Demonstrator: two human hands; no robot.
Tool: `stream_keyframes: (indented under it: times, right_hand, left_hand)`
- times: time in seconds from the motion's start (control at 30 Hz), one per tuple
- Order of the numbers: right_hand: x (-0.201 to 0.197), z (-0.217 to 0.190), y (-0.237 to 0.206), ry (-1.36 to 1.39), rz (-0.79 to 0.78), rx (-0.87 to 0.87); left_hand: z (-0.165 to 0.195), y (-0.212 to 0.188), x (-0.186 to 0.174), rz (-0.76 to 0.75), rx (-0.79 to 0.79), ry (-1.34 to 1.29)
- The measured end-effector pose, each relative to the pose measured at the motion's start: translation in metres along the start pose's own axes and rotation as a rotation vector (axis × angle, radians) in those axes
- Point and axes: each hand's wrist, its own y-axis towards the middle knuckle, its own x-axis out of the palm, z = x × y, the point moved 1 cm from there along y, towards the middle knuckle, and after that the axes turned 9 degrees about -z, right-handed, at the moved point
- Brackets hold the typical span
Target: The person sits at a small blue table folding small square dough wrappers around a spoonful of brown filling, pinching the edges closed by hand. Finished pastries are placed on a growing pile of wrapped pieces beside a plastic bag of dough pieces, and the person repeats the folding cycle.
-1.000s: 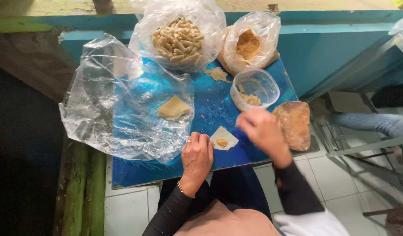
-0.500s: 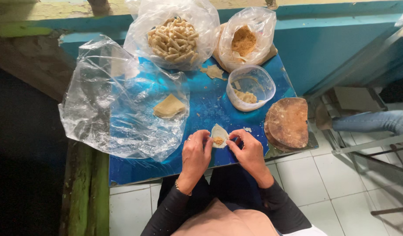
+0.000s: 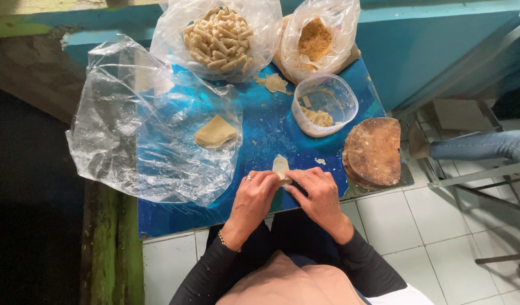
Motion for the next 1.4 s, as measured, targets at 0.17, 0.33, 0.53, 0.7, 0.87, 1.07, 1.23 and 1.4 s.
stream_keyframes:
  times: [0.17,0.33,0.53,0.7,0.87,1.07,1.23,1.4]
  right_hand:
    - [0.004,0.003,0.006,-0.183,-0.041,-0.14]
    - [0.009,0.018,0.017,-0.131,-0.11,-0.164]
    - [0.012,0.045,0.043,0.305,-0.303,0.057]
    - [0.017,0.036,0.036,0.266,-0.23,0.146]
    - [0.011,0.011,0.017,-0.061,-0.05,-0.101]
    - [0.017,0.023,0.031,0.051,-0.095,-0.019]
    - [0.025,0.037,0.037,0.2,-0.2,0.176]
    - [0.02,0.03,0.037,0.192,-0.182,0.249]
  left_hand:
    - [-0.009,0.006,0.006,-0.047,0.081,0.076]
    - [-0.014,0.009,0.003,-0.036,0.006,-0.115]
    - [-0.021,0.019,0.006,-0.062,-0.149,-0.177]
    - [-0.028,0.034,0.012,-0.038,-0.275,-0.269]
    - [-0.027,0.034,0.007,-0.013,-0.294,-0.278]
    - [-0.018,0.022,0.003,0.07,-0.081,-0.174]
    - [-0.019,0.019,0.011,0.008,-0.16,-0.074]
    - [-0.031,0.037,0.013,-0.073,-0.324,-0.059]
